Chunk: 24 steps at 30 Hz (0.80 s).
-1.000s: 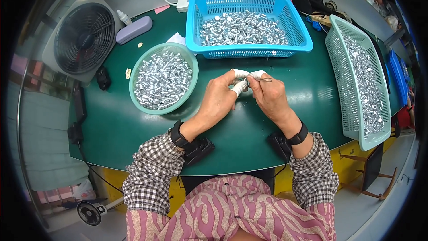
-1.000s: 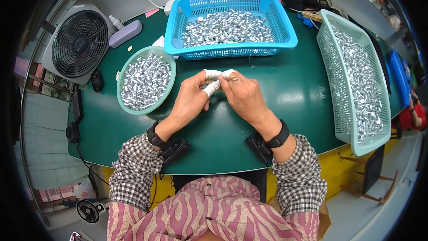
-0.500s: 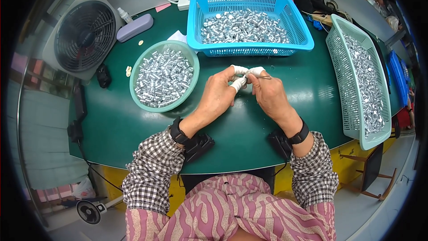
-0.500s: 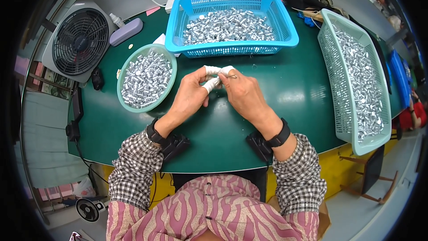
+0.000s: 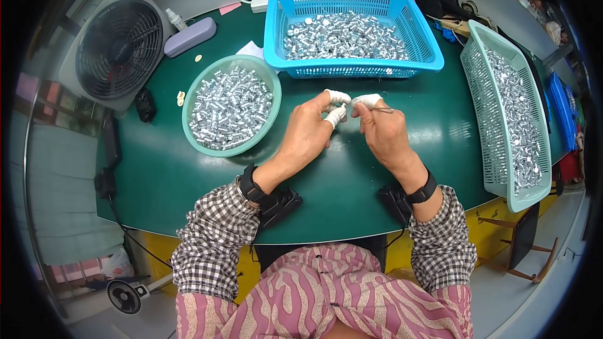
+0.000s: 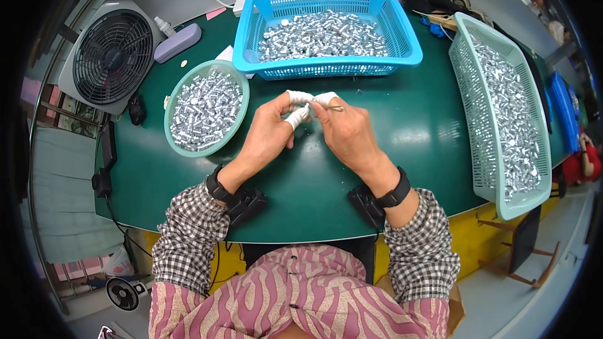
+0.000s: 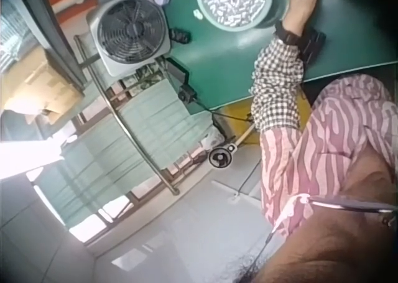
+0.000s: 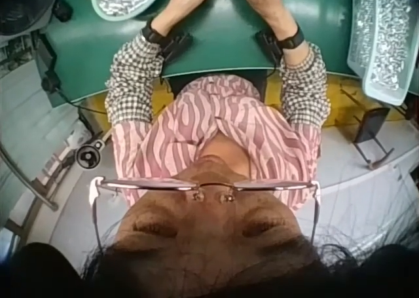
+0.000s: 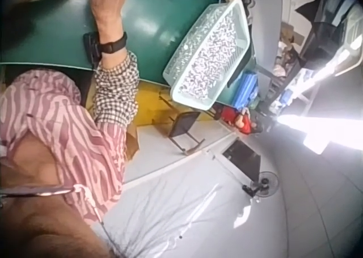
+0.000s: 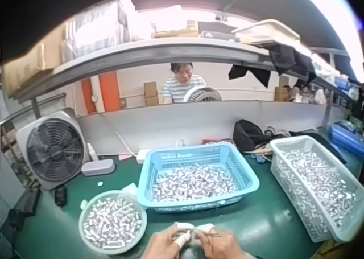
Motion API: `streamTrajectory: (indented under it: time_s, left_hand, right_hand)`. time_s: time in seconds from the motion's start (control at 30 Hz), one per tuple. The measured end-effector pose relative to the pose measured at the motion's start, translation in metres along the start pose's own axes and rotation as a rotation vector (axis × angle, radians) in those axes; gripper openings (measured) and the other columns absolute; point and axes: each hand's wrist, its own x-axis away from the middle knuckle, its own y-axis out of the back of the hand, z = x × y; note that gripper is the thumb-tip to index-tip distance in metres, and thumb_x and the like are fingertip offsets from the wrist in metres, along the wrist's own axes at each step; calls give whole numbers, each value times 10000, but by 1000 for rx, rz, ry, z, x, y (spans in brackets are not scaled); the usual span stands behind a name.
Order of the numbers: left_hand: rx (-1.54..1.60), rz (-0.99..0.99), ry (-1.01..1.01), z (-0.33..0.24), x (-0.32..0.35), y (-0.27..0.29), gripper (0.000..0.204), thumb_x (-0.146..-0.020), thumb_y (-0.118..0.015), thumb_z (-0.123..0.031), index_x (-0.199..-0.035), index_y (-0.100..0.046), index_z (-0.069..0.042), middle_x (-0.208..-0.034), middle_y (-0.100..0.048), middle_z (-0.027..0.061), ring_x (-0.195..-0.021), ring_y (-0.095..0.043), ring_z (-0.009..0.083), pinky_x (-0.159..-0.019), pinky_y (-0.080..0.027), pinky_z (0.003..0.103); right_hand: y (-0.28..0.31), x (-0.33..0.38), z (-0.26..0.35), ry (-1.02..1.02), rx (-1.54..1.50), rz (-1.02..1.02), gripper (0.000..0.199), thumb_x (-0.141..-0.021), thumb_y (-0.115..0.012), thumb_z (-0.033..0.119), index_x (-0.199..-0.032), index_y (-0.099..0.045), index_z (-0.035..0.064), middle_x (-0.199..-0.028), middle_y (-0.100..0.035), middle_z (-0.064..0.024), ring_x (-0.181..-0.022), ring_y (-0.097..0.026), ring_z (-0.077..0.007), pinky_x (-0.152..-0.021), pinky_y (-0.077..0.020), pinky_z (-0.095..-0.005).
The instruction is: The person picks up a metal part from a green bowl, scrapes it with a metal tool, and places it into a blue basket. They then wipe the work surface with a white cloth before continuing to scrape more parts.
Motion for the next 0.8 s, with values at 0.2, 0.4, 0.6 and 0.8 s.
streamTrajectory:
  time_s: [0.2,0.4,0.6,0.8]
  left_hand:
    - [-50,21,-47,0,-1,-3,199,-872,-544,-77,-1062,-586,-35,-790,-638,58,-476,-496,77,-425,-388,243]
    - [93,32,26,7,-9,11,247,-878,-542,-103,-1113,-576,-36,-830,-640,81,-461,-494,91,-418,-392,237]
    - [464,165,238,2,-13,19,285,-910,-506,-145,-1172,-540,-36,-869,-631,86,-464,-489,93,-413,-387,214]
    - [748,149,349,9,-17,21,317,-921,-493,-159,-1206,-501,-18,-892,-632,94,-466,-498,106,-406,-411,222]
  right_hand:
    - [-5,3,-10,-22,62,54,139,-921,-500,75,-845,-569,-19,-695,-597,-81,-486,-545,-156,-439,-427,-277]
    - [11,-2,11,-97,-105,-128,159,-942,-467,77,-887,-562,-38,-727,-616,-82,-531,-569,-128,-487,-451,-252]
    - [14,-2,8,-117,-134,-130,169,-945,-457,73,-903,-566,-49,-753,-629,-92,-550,-576,-124,-511,-459,-242]
    - [11,-1,9,-90,-111,-83,151,-937,-468,64,-925,-573,-44,-772,-635,-92,-550,-573,-122,-501,-457,-245]
